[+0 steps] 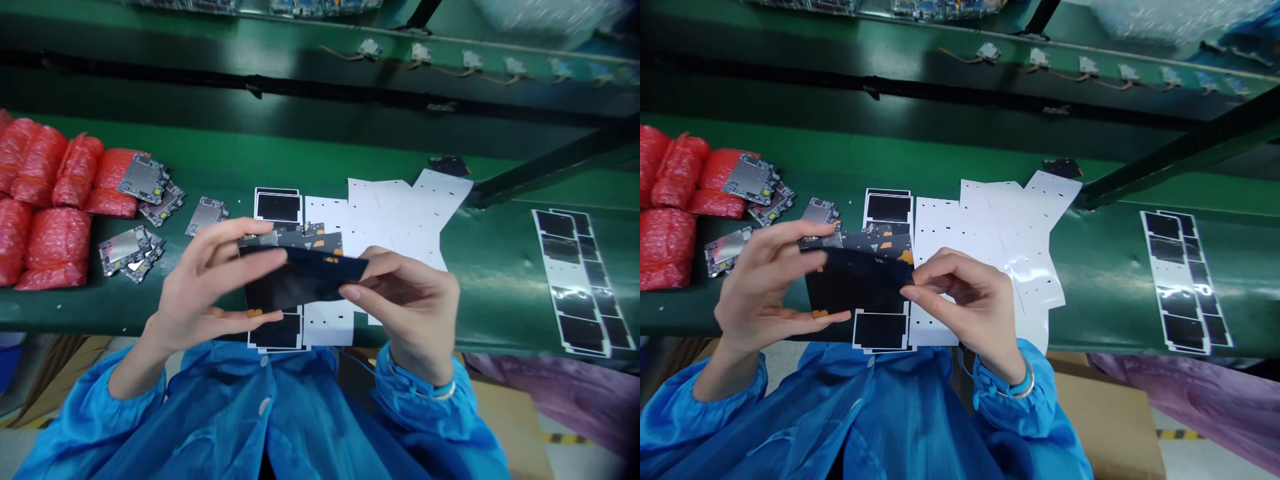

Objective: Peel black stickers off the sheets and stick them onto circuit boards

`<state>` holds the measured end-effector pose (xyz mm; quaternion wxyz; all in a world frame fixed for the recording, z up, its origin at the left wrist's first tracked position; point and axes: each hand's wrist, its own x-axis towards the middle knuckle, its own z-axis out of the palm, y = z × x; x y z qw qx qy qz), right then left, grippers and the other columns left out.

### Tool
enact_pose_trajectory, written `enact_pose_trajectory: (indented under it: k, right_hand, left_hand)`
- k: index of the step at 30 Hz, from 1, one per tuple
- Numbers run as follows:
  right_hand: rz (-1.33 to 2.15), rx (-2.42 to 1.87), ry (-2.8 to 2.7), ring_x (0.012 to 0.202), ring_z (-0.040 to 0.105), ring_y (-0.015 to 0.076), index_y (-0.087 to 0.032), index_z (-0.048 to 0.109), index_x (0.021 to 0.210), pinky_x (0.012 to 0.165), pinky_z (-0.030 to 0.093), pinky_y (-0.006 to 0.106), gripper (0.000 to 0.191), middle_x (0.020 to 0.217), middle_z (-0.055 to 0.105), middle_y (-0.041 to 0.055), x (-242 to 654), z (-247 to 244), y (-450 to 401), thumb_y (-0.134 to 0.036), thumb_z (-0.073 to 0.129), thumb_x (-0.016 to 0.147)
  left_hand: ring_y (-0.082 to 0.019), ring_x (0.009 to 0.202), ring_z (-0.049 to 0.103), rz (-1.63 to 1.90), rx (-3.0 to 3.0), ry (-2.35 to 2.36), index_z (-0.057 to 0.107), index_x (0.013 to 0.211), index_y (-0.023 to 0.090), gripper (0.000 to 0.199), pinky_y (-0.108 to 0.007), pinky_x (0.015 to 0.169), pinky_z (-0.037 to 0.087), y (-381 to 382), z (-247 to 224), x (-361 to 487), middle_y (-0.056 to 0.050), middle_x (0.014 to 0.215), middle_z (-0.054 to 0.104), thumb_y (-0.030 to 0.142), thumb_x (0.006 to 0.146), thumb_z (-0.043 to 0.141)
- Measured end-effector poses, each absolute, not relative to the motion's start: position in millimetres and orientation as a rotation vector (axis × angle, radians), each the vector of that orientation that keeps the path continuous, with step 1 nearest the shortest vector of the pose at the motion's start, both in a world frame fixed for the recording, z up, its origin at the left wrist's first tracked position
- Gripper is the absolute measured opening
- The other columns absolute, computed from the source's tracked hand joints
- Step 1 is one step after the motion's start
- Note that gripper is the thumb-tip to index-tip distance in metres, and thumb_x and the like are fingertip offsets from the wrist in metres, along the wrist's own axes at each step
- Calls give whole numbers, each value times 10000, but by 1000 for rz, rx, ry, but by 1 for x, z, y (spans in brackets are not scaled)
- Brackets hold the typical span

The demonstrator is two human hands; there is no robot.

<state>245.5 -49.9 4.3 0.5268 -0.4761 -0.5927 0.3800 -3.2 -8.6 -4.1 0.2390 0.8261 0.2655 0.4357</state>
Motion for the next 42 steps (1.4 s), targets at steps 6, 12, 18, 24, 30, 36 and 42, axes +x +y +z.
enact_pose_trajectory:
  k: [6,12,18,24,30,36,42]
  right_hand:
    - [263,-1450,-1815,673,732,157,-246,771,959,564,549,272,171,808,792,22,253,-8,-44,-267,604,994]
    - [210,-1653,-1943,1104,739,331,-98,638,1352,891,626,462,530,1212,746,216,252,-79,-11,-457,625,963]
    - [530,-1448,-2253,1584,107,358,-202,-53,1644,1265,210,632,1200,1692,198,207,221,-133,2,-474,780,823]
    - [497,-1355,-2164,1556,242,319,-225,115,1645,1261,286,591,955,1633,370,169,221,-147,-1,-376,702,908]
    - [465,-1327,-2021,1483,420,299,-278,380,1577,1189,454,545,693,1520,553,97,221,-149,-4,-266,662,945]
    - [372,-1299,-1991,1434,501,268,-245,424,1555,1206,441,525,561,1454,621,113,216,-140,-17,-218,547,1009]
    - [223,-1120,-2022,1421,530,273,-223,416,1552,1161,488,527,627,1463,614,142,217,-92,-29,-278,641,969]
  left_hand:
    - [-280,1271,604,1023,2416,602,769,1068,256,264,-418,1040,600,33,-18,5,-90,1353,544,240,808,816]
    - [-415,1570,174,762,2240,1091,616,1357,286,708,-605,1252,279,167,-78,41,-127,1639,265,603,752,799]
    - [-414,1556,212,623,2314,1284,491,1440,239,603,-599,1224,296,153,-86,26,-169,1651,195,532,929,622]
    - [-223,883,614,445,2014,1593,575,925,181,302,-385,874,518,80,-81,-2,-58,929,598,481,959,571]
    - [-194,804,555,569,1887,1598,467,769,210,364,-335,804,460,80,-98,18,-8,826,544,401,807,775]
    - [-180,765,581,747,1710,1545,519,794,202,338,-313,737,476,72,-94,17,-19,797,595,493,850,682]
    - [-159,763,651,918,1484,1264,680,883,180,284,-277,709,530,45,-71,23,-38,846,704,450,809,727]
